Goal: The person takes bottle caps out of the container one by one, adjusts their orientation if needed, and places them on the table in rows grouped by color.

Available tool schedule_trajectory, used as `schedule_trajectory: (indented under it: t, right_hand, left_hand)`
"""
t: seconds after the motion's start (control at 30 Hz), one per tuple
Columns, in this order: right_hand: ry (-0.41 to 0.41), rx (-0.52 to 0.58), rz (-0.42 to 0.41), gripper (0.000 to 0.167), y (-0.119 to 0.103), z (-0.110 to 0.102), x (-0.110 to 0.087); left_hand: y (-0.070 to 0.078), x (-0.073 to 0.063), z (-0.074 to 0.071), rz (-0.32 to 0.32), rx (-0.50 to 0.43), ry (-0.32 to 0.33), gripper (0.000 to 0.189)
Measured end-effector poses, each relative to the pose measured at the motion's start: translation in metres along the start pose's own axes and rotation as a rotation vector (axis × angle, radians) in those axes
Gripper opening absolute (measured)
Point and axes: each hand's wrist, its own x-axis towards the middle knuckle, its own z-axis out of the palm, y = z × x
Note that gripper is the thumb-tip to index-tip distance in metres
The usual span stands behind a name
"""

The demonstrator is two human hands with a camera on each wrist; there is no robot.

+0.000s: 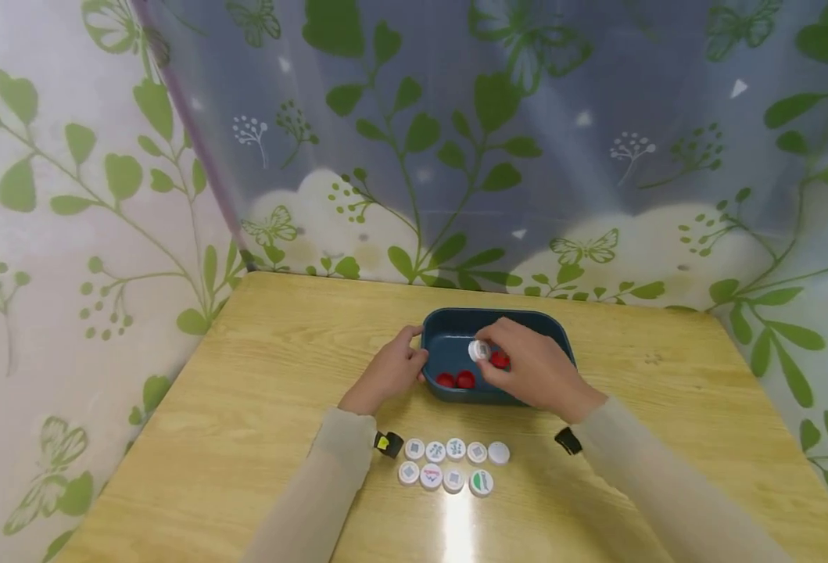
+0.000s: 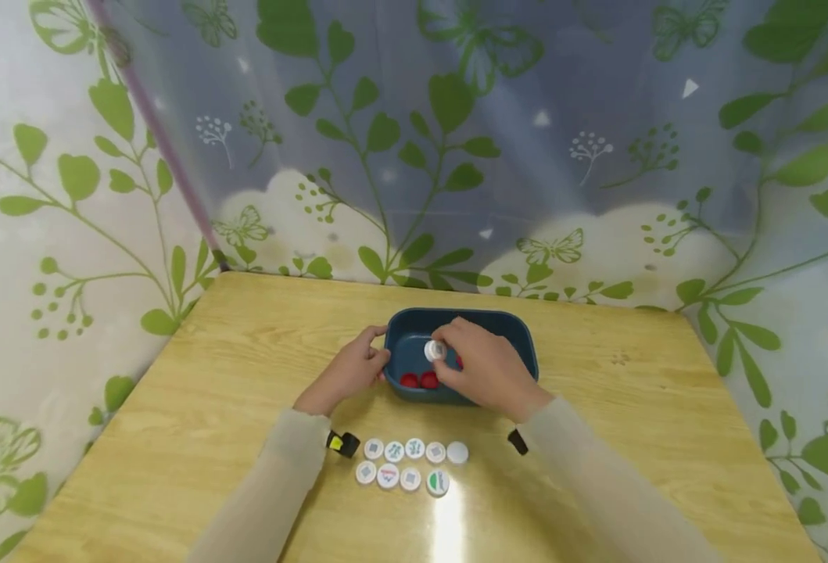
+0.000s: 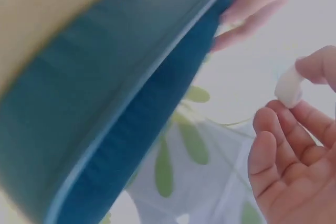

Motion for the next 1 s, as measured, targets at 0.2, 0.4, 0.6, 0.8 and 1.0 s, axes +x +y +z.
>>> schedule_trajectory:
  t: [0.2,0.4,0.6,0.8,1.0]
  right_hand:
    - [-0.033,-0.058,-0.044,0.018,-0.023,-0.003,-0.071]
    - [-0.257,-0.085,0.059,0.021,-0.029,0.013,-0.106]
    - [-0.288,-0.071,0.078,0.026,-0.026,0.033,-0.118]
    - [-0.316,-0.053,0.114,0.025,-0.022,0.042,-0.120]
    - [-0.293,-0.054,0.101,0.024,-0.019,0.044,-0.120]
  left_hand:
    - [-0.004,-0.002,-0.001,0.001,0.020,0.021,0.051]
    - [-0.004,0.000,-0.003,-0.012,0.015,0.023,0.052]
    - [-0.001,0.002,0.001,-0.013,-0.013,0.007,0.052]
    - [0.001,0.001,0.002,-0.018,-0.002,0.009,0.052]
    - [0.000,0.001,0.001,-0.006,-0.016,0.005,0.052]
